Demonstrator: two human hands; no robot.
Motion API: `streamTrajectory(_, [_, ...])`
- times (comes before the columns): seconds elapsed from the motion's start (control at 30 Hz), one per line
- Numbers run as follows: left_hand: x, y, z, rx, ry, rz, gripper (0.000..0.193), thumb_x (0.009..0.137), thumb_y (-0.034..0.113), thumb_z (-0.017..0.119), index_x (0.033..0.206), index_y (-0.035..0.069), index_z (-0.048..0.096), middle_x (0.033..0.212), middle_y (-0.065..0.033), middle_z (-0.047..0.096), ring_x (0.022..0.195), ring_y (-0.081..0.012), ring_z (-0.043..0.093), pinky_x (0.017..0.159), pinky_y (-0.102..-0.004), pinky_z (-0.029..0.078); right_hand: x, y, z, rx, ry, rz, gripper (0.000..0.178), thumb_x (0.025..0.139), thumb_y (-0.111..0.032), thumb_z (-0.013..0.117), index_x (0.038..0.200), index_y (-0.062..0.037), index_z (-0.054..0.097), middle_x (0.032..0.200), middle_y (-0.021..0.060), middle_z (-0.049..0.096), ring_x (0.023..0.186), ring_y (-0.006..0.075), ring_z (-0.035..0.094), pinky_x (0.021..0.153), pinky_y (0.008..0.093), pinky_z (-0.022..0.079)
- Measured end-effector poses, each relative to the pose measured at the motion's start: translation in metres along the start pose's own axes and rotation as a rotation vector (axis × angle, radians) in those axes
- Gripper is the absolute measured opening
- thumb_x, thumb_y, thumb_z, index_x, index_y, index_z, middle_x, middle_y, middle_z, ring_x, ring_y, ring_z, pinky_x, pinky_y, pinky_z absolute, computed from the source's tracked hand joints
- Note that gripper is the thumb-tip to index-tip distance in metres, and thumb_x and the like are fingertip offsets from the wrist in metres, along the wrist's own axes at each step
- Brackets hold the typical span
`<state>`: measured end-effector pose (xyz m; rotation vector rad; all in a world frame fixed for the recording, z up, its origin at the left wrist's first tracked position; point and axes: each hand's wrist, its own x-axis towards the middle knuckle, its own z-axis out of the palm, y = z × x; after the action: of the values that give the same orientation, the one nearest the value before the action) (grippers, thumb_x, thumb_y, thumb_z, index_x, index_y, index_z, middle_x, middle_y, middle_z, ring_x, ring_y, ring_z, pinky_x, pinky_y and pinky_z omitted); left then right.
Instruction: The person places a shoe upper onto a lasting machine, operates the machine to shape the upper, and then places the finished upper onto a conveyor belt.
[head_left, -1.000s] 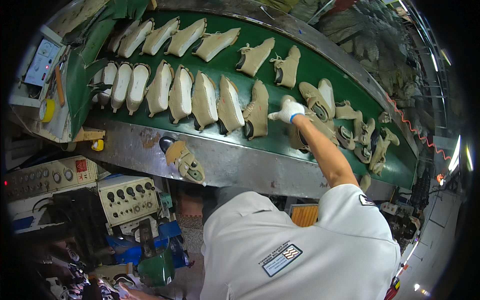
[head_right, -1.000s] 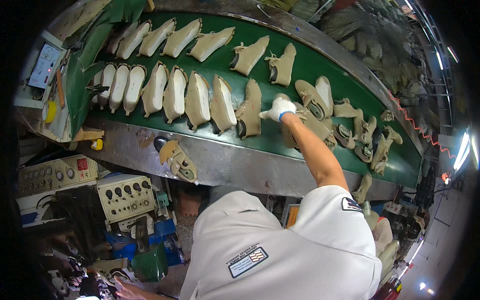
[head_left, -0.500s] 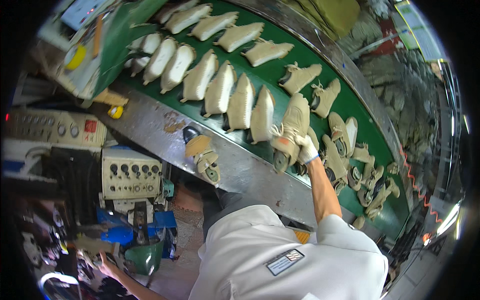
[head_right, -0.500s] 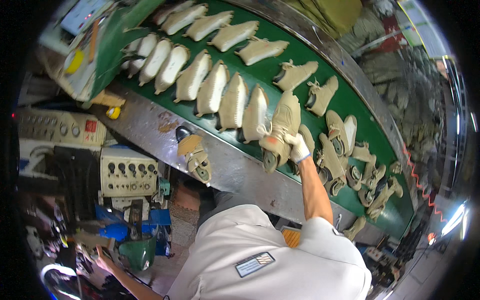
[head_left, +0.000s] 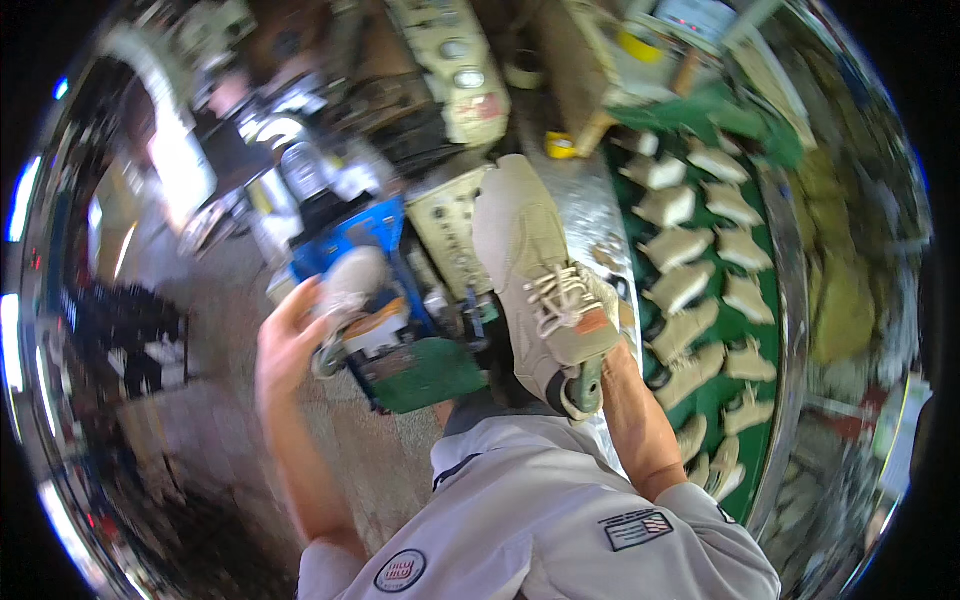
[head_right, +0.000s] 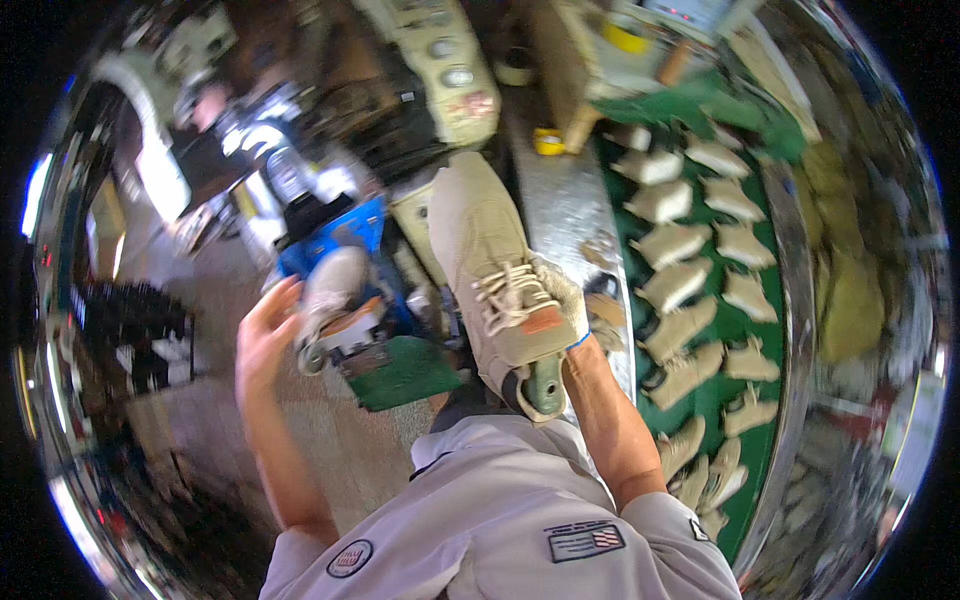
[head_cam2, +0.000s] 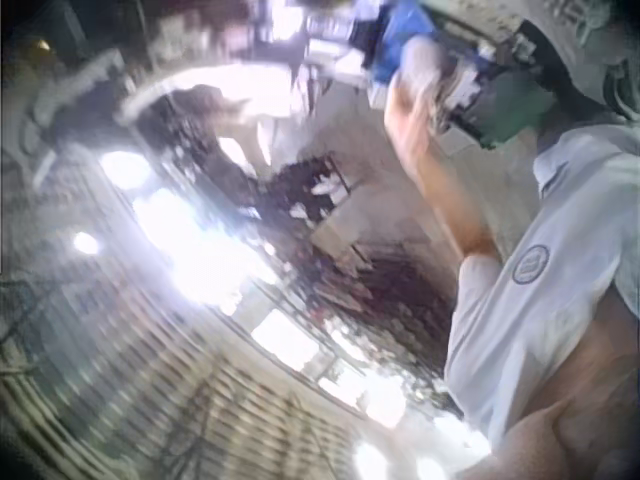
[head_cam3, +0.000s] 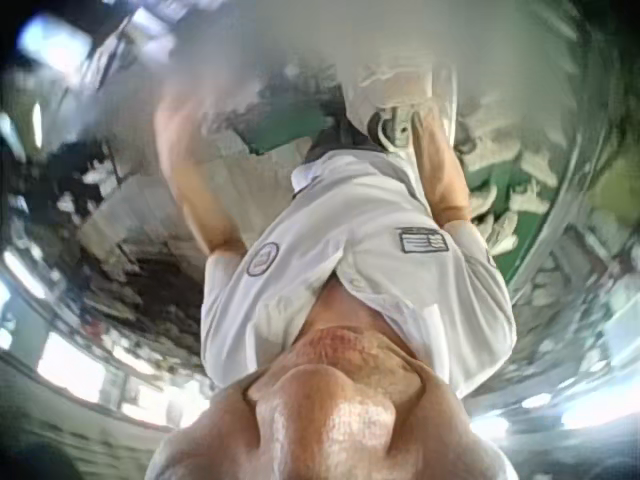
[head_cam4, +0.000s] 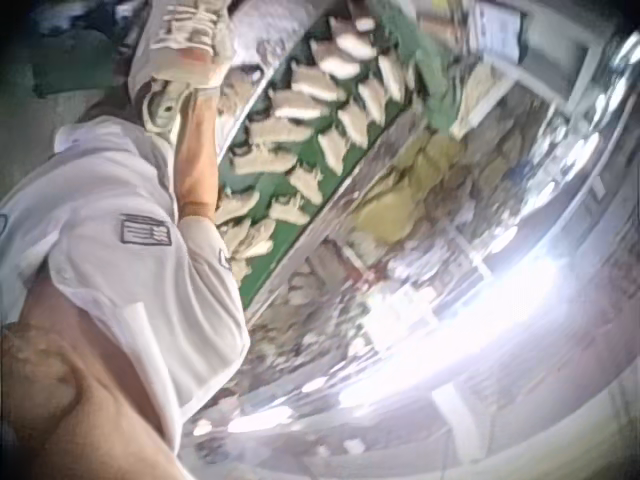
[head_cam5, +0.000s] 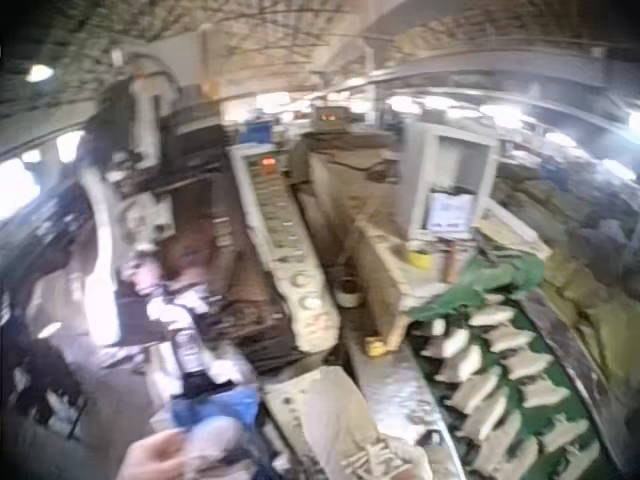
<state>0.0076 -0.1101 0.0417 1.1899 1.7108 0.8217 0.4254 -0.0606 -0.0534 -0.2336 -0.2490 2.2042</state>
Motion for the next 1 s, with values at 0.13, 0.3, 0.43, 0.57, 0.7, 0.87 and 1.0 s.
streamTrajectory(0.13, [0.047,0.022,0.047,-0.7,-0.186,-0.055,0.051,0.091,0.015,0.072,0.137,-0.003,0.058,0.122,-0.0145,0.068,0.102,-0.0194,0.068,0.088,-0.0314,0.056,0.097,0.06,0.038,-0.336,0.118,0.102,0.062,0.096,-0.02,0.062,0.148,0.0065,0.04,0.132,0.0191,0.062,0.114,0.0271,0.065,0.099,0.0381,0.054])
streamTrajectory(0.3, [0.085,-0.044,0.01,-0.679,0.082,-0.075,0.026,0.089,0.008,0.073,0.112,-0.003,0.069,0.092,-0.0058,0.072,0.075,-0.0126,0.068,0.07,-0.0264,0.059,0.166,0.113,0.07,-0.637,0.253,0.033,0.054,0.096,-0.012,0.064,0.144,0.0058,0.049,0.133,0.0131,0.062,0.116,0.0197,0.061,0.1,0.0325,0.05])
streamTrajectory(0.43, [0.099,-0.047,-0.008,-0.739,0.296,-0.082,0.028,0.087,0.003,0.074,0.113,-0.006,0.07,0.092,-0.0083,0.073,0.073,-0.0125,0.069,0.067,-0.0241,0.057,0.206,0.136,0.066,-0.586,0.249,-0.011,0.056,0.093,-0.009,0.067,0.144,0.0054,0.051,0.138,0.0135,0.06,0.122,0.0207,0.058,0.104,0.0325,0.047])
streamTrajectory(0.57, [0.123,-0.052,-0.025,-0.735,0.453,-0.008,0.035,0.085,-0.003,0.071,0.119,-0.008,0.067,0.102,-0.0149,0.074,0.085,-0.0171,0.073,0.075,-0.0278,0.061,0.248,0.148,0.058,-0.554,0.276,-0.078,0.057,0.091,-0.01,0.07,0.143,0.0054,0.052,0.138,0.0138,0.06,0.122,0.0208,0.058,0.104,0.0328,0.047])
streamTrajectory(0.7, [0.137,-0.052,-0.033,-0.782,0.46,0.149,0.042,0.087,-0.005,0.069,0.128,-0.009,0.061,0.109,-0.0163,0.073,0.085,-0.0152,0.071,0.074,-0.0222,0.056,0.283,0.155,0.067,-0.447,0.239,-0.141,0.044,0.093,-0.007,0.069,0.135,0.0031,0.06,0.124,0.0115,0.068,0.107,0.0188,0.065,0.094,0.0313,0.053])
streamTrajectory(0.87, [0.132,-0.071,0.008,-1.052,0.375,-0.04,0.036,0.096,0.013,0.064,0.128,-0.006,0.062,0.107,-0.011,0.073,0.083,-0.0162,0.071,0.077,-0.028,0.058,0.291,0.174,0.046,-0.357,0.382,-0.138,0.033,0.093,-0.005,0.069,0.125,0.004,0.065,0.113,0.0113,0.071,0.098,0.0201,0.068,0.087,0.0335,0.056])
streamTrajectory(1.0, [0.126,-0.071,0.024,-1.252,0.261,-0.192,0.039,0.105,0.031,0.051,0.12,-0.003,0.066,0.107,-0.0093,0.072,0.089,-0.0183,0.07,0.081,-0.0317,0.058,0.284,0.182,0.05,-0.379,0.51,-0.114,0.031,0.093,-0.007,0.07,0.121,0.0065,0.066,0.111,0.0128,0.071,0.096,0.0203,0.068,0.085,0.0332,0.057])
